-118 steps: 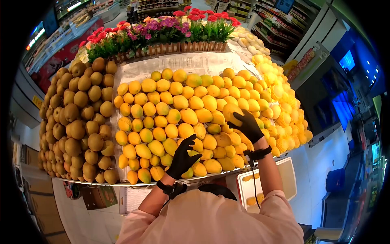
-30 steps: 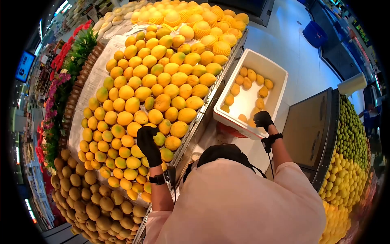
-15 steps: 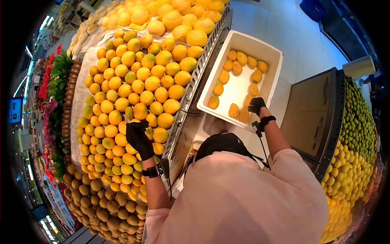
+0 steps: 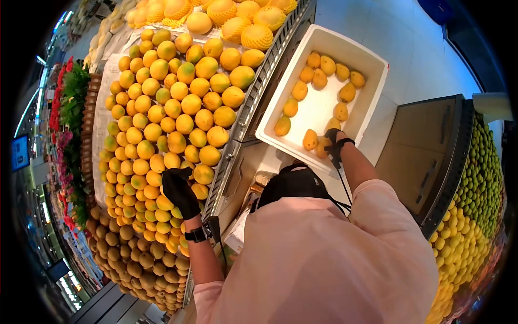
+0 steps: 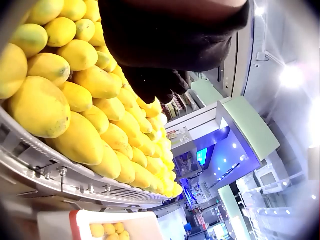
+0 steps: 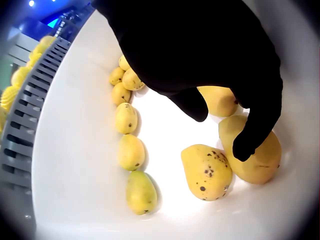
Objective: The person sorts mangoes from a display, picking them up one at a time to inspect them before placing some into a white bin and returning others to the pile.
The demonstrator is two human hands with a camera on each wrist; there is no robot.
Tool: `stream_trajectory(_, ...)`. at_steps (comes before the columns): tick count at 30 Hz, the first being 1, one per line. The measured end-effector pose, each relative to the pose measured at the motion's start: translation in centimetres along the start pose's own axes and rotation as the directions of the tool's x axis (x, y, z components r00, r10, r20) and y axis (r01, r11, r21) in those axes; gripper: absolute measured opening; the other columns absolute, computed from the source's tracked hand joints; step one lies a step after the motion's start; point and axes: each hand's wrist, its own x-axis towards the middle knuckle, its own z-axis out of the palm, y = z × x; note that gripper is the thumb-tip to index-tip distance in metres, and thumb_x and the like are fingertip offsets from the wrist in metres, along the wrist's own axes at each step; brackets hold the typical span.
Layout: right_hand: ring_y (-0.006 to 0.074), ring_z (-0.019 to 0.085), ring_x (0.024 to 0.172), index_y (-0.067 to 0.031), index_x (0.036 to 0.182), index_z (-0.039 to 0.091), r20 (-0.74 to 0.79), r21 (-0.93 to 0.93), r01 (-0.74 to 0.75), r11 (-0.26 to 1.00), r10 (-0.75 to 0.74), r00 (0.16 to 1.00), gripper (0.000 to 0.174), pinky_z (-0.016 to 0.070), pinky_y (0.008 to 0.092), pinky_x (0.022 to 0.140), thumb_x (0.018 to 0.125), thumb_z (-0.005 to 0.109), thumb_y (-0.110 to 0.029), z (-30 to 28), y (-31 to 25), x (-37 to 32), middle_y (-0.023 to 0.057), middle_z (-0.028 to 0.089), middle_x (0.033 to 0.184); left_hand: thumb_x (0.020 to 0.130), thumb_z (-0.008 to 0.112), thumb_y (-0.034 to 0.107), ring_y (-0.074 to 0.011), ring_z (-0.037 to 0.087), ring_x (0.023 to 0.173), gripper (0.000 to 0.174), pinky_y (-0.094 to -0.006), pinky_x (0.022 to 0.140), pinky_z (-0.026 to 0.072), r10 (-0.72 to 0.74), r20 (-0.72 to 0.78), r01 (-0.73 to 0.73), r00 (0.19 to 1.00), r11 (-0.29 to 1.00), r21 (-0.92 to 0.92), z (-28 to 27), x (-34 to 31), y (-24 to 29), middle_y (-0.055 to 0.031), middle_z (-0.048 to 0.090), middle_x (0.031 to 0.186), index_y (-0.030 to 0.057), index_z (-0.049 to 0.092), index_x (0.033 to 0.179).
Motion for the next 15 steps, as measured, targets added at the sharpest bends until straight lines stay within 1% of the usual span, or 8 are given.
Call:
stream_trajectory(1, 0.0269, 0.058, 0.068, -0.0123, 0.099, 0.062, 0.008, 0.015, -0.065, 0.998, 0.065, 0.998, 0.037, 0.0449, 0.0442, 0.06, 0.076, 0.066, -0.041, 0.3, -0.2, -0.3, 0.0098, 0.06, 0.09, 0.103, 0.036, 0.029, -0.0223, 0.06, 0.077, 0.036, -0.036, 0.079, 0.0489, -0.132, -0.037, 0.127, 0.991, 0.985, -0.12, -1.6, -0.1, -2.9, -0.0092, 0.06, 0.08, 0.0029, 0.054, 0.085)
stream_trajectory(4, 0.0263, 0.056, 0.069, -0.0122, 0.099, 0.062, 0.037, 0.052, -0.219, 0.974, 0.217, 0.976, 0.038, 0.0437, 0.0436, 0.06, 0.075, 0.067, -0.041, 1.3, -0.4, -1.1, 0.0099, 0.06, 0.09, 0.103, 0.037, 0.029, -0.0198, 0.056, 0.076, 0.035, -0.0345, 0.079, 0.0481, -0.203, -0.04, 0.186, 0.978, 0.946, -0.264, -0.8, -1.1, -2.5, -0.0062, 0.056, 0.077, 0.0035, 0.053, 0.084)
stream_trajectory(7, 0.0256, 0.054, 0.069, -0.0121, 0.099, 0.061, 0.06, 0.076, -0.317, 0.945, 0.313, 0.948, 0.039, 0.0426, 0.0429, 0.061, 0.074, 0.067, -0.041, 2.1, -0.3, -1.0, 0.0099, 0.06, 0.09, 0.103, 0.038, 0.028, -0.0183, 0.054, 0.076, 0.034, -0.0333, 0.078, 0.0473, -0.172, 0.001, 0.168, 0.985, 0.964, -0.207, 0.2, -1.6, -1.4, -0.0048, 0.053, 0.077, 0.004, 0.052, 0.084)
stream_trajectory(10, 0.0249, 0.051, 0.07, -0.012, 0.099, 0.061, 0.075, 0.09, -0.387, 0.918, 0.381, 0.922, 0.04, 0.0415, 0.0422, 0.061, 0.073, 0.068, -0.041, 2.7, -0.2, -0.9, 0.01, 0.059, 0.09, 0.099, 0.037, 0.022, -0.0227, 0.057, 0.07, 0.032, -0.0354, 0.073, 0.0488, -0.222, -0.057, 0.197, 0.973, 0.938, -0.285, 0.8, -1.7, -1.1, -0.0111, 0.058, 0.073, 0.0004, 0.052, 0.081)
stream_trajectory(13, 0.0242, 0.049, 0.07, -0.0118, 0.099, 0.06, 0.086, 0.103, -0.438, 0.893, 0.43, 0.899, 0.041, 0.0404, 0.0416, 0.061, 0.072, 0.069, -0.041, 3.1, -0.8, -1.3, 0.0101, 0.059, 0.09, 0.1, 0.036, 0.024, -0.0233, 0.058, 0.071, 0.034, -0.0369, 0.074, 0.0488, -0.237, -0.053, 0.21, 0.97, 0.927, -0.31, 1.3, -1.8, -0.7, -0.0112, 0.057, 0.072, 0.0003, 0.052, 0.082)
stream_trajectory(15, 0.0238, 0.048, 0.07, -0.0118, 0.099, 0.06, 0.092, 0.107, -0.466, 0.878, 0.458, 0.884, 0.042, 0.0397, 0.0411, 0.061, 0.071, 0.069, -0.041, 3.2, -1.7, -2.1, 0.0102, 0.058, 0.09, 0.101, 0.036, 0.025, -0.0233, 0.058, 0.071, 0.036, -0.037, 0.075, 0.0487, -0.232, -0.012, 0.216, 0.973, 0.921, -0.323, 1.2, -1.7, -1.0, -0.0114, 0.058, 0.073, 0.0004, 0.053, 0.082)
